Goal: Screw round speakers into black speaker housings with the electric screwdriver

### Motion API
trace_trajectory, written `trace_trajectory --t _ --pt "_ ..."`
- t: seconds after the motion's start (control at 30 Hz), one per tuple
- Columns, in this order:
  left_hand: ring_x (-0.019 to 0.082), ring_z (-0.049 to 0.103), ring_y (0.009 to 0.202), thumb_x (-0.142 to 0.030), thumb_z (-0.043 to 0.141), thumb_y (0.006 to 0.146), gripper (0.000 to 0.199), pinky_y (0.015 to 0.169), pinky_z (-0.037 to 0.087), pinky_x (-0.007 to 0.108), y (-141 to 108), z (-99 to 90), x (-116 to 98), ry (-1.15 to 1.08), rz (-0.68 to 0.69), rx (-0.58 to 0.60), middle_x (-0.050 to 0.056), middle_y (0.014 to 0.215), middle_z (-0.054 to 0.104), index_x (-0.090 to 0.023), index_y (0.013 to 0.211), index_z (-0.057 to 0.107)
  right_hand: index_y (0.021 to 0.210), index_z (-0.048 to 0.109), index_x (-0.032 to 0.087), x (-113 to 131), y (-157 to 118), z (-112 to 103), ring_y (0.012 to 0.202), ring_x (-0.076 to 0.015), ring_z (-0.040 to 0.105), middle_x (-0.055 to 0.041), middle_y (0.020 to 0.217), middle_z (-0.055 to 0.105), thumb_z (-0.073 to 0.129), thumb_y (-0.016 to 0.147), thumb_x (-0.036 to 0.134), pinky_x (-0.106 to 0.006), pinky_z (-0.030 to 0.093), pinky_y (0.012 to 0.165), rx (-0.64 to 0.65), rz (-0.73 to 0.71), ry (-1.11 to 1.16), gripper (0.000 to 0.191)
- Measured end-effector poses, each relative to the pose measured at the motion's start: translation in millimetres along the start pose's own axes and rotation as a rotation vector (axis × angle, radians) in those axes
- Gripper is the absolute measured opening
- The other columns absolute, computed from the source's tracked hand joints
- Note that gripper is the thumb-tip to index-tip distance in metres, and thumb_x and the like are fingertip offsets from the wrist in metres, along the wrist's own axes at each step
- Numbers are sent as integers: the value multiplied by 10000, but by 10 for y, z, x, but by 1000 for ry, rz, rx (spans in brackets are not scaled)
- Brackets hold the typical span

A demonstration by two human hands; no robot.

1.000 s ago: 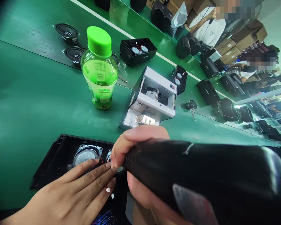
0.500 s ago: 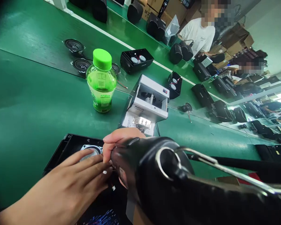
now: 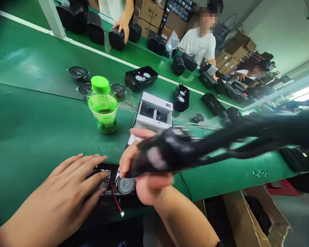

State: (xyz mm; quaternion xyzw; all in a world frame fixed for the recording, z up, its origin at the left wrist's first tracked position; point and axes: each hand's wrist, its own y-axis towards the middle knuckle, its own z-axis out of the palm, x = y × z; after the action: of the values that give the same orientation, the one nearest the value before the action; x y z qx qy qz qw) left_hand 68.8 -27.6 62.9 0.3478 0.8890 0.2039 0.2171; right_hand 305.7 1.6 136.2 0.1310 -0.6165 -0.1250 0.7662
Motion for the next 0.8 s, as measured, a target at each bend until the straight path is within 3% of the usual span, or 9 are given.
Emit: trace_trajectory --t 0.1,0.2,0.3,0.4,0.5,0.67,0.8 --pt "385 879 1354 -221 538 1234 365 1264 600 657 -1 25 7 42 11 -19 196 1474 931 -213 1201 901 1323 959 347 421 158 -87 553 -181 736 54 742 834 899 1061 935 -357 684 591 -114 -117 42 647" --pt "390 877 1324 -199 549 1216 354 1221 606 660 -10 36 30 59 35 -32 202 1463 928 -205 1200 903 1133 937 323 610 355 -164 527 -165 688 64 676 782 908 1061 921 -339 639 564 -228 -308 -111 603" --pt "384 868 1347 -202 589 1202 318 1228 616 649 -44 58 50 32 26 -30 183 1508 918 -223 1234 905 1042 868 298 500 519 -204 480 -183 688 65 639 748 827 1047 1020 -349 589 497 -227 -413 -212 722" --pt "378 863 1377 -217 610 1205 314 1283 606 639 -75 77 44 4 -11 -24 154 1561 911 -247 1269 916 1042 854 277 319 604 -211 437 -185 663 63 626 764 841 1009 1051 -346 562 452 -186 -364 -204 775" --pt "379 867 1376 -211 607 1214 319 1309 574 623 -66 65 21 -1 -30 -23 175 1559 910 -216 1238 926 1107 861 281 218 647 -214 426 -174 634 79 616 742 867 1004 1031 -312 524 431 -241 -303 -157 757" --pt "377 871 1344 -222 568 1236 357 1266 573 616 -13 29 -6 7 -17 -38 191 1502 926 -201 1210 924 1237 837 290 164 676 -234 399 -148 567 99 613 656 681 1098 1051 -257 447 394 -321 -344 -186 790" --pt "379 876 1335 -248 543 1250 390 1249 608 630 -18 29 -14 6 -29 -34 179 1502 932 -216 1196 928 1265 848 284 243 581 -240 403 -165 596 97 603 700 772 1082 1008 -272 489 402 -333 -277 -203 750"
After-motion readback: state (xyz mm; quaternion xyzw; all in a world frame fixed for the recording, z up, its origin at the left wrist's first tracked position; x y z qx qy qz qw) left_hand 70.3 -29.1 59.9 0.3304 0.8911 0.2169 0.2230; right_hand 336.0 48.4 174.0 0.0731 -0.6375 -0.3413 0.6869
